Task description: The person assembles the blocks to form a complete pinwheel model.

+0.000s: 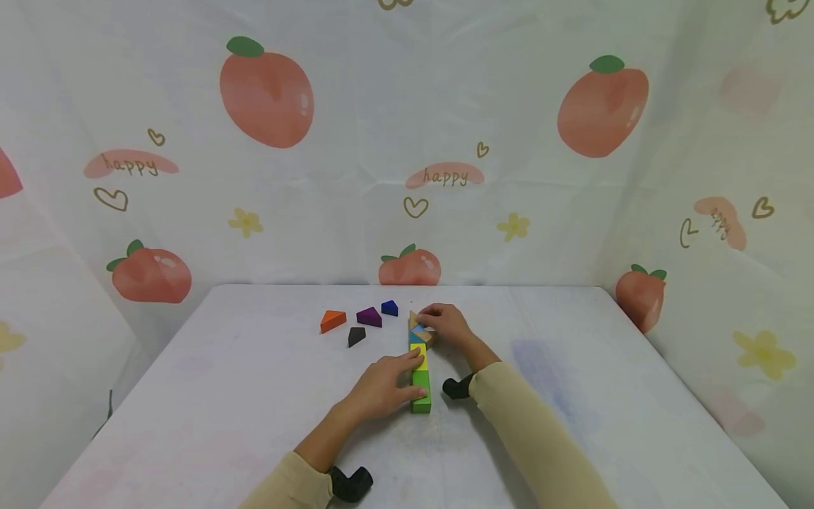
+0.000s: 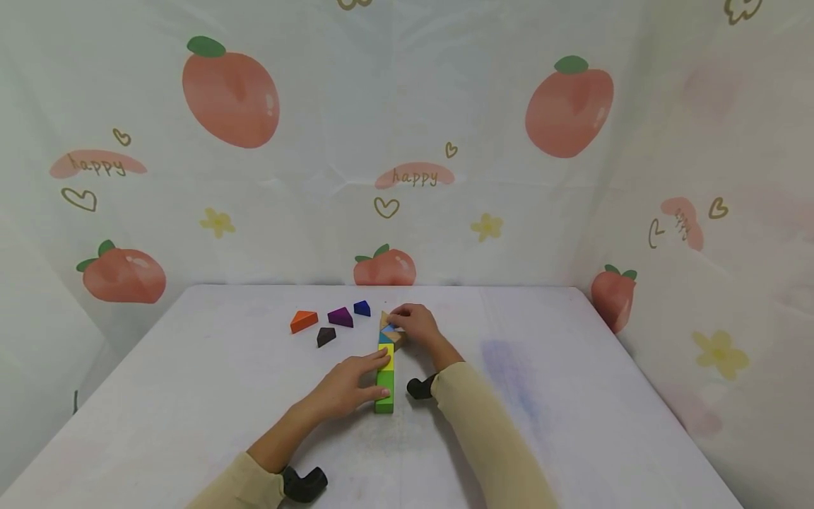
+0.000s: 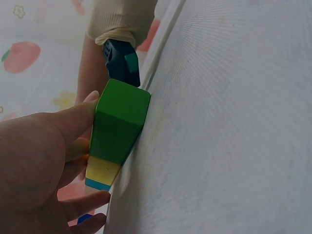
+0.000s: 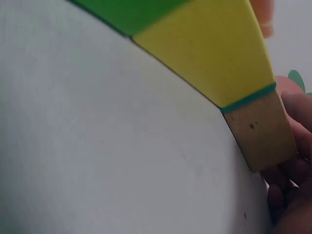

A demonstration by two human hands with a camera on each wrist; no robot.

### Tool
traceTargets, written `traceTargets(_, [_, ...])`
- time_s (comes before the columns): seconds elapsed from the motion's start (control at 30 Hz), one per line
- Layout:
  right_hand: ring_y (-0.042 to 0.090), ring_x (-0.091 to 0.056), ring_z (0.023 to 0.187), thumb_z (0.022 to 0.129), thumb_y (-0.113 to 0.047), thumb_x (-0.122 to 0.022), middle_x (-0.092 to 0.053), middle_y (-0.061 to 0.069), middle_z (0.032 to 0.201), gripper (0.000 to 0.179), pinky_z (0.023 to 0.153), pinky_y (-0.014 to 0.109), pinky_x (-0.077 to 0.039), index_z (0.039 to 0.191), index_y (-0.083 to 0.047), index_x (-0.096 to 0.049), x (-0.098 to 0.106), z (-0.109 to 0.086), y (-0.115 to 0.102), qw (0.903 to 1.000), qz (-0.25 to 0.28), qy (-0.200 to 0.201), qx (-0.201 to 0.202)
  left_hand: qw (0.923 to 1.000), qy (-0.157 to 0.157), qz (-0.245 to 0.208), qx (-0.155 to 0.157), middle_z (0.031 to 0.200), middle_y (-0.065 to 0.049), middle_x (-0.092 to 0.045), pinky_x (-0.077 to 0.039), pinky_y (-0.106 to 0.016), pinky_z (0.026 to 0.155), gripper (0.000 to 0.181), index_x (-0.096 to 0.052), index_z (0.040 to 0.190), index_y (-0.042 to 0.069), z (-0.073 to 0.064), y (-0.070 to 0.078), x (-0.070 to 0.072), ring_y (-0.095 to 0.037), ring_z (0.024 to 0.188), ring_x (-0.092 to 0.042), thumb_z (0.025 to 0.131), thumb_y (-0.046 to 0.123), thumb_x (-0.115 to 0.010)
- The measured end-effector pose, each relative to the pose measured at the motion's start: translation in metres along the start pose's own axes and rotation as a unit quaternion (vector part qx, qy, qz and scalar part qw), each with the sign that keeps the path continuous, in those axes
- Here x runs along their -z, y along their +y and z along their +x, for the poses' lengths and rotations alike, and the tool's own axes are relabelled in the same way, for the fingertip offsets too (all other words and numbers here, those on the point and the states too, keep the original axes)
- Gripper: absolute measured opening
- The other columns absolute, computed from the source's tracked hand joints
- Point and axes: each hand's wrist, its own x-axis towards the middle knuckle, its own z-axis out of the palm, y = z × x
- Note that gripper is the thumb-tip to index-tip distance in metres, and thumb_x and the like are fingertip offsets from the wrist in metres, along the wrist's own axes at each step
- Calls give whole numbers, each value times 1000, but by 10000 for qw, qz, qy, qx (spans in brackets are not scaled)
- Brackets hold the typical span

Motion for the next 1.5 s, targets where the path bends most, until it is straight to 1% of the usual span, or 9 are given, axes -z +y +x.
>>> traceTargets(0.2, [20, -59, 91, 93, -28, -67, -69, 3, 99, 24, 85, 36, -50, 104, -8, -73, -4, -1, -3, 9998, -85, 174, 4, 10000, 4, -6, 40, 152, 2, -40, -35, -51, 107, 64, -48, 145, 17, 0, 1, 0, -28, 136, -40, 90, 45, -66])
traceTargets(0.6, [20, -59, 96, 92, -30, -68, -69, 2, 102, 24, 89, 38, -49, 105, -9, -73, -4, 0, -1, 9997, -164, 194, 47, 10000, 33, -3, 58, 152, 2, -40, -35, -51, 107, 65, -48, 145, 18, 0, 1, 0, -28, 136, -39, 90, 45, -67])
traceTargets(0.77, [21, -57, 97, 93, -32, -66, -68, 2, 105, 27, 89, 38, -49, 107, -10, -72, -2, -1, 1, 9999, -3, 152, -24, 10000, 36, -11, 78, 152, 2, -40, -35, -51, 107, 65, -48, 145, 19, 1, 1, 0, -28, 136, -40, 90, 46, -66])
traceTargets(0.9, [20, -58, 96, 94, -35, -64, -68, 1, 103, 29, 88, 38, -49, 109, -11, -72, 1, -1, 2, 9994, 247, 86, -230, 10000, 39, 2, 48, 152, 2, -40, -35, -51, 107, 65, -48, 145, 18, 1, 0, -1, -28, 135, -40, 90, 46, -66])
traceTargets(1.0, [21, -58, 95, 94, -34, -64, -68, 1, 102, 28, 89, 39, -49, 109, -12, -71, 5, -2, 2, 9991, 303, 66, -301, 10000, 41, 19, 41, 152, 3, -40, -36, -51, 107, 65, -48, 145, 19, 1, -1, -1, -28, 135, -40, 90, 47, -66])
traceTargets(1.13, [22, -58, 97, 94, -31, -63, -68, 2, 105, 26, 91, 41, -49, 109, -12, -71, 11, -6, 2, 9996, 94, 159, -198, 10000, 57, 21, 26, 151, 2, -40, -35, -50, 107, 65, -48, 145, 18, 2, -1, -2, -28, 135, -40, 89, 47, -66])
traceTargets(1.33, [24, -60, 102, 94, -26, -65, -69, 5, 106, 22, 92, 44, -49, 105, -8, -71, 19, -22, 1, 9980, -180, 541, 279, 10000, 38, 57, 46, 151, 3, -40, -36, -51, 107, 66, -48, 145, 19, 2, -2, -2, -28, 135, -40, 89, 48, -66])
traceTargets(1.43, [23, -61, 99, 94, -24, -65, -70, 5, 104, 20, 89, 43, -50, 103, -7, -72, 23, -33, 0, 9967, -149, 631, 493, 10000, 37, 1, 55, 152, 3, -40, -36, -52, 106, 66, -48, 145, 19, 2, -2, -2, -28, 135, -40, 89, 48, -66])
traceTargets(1.5, [22, -61, 96, 94, -24, -66, -70, 4, 102, 20, 86, 42, -50, 103, -8, -72, 25, -42, -1, 9971, -98, 569, 494, 10000, 39, -43, 64, 152, 3, -40, -36, -52, 106, 66, -48, 145, 19, 1, -1, -1, -29, 135, -40, 89, 48, -67])
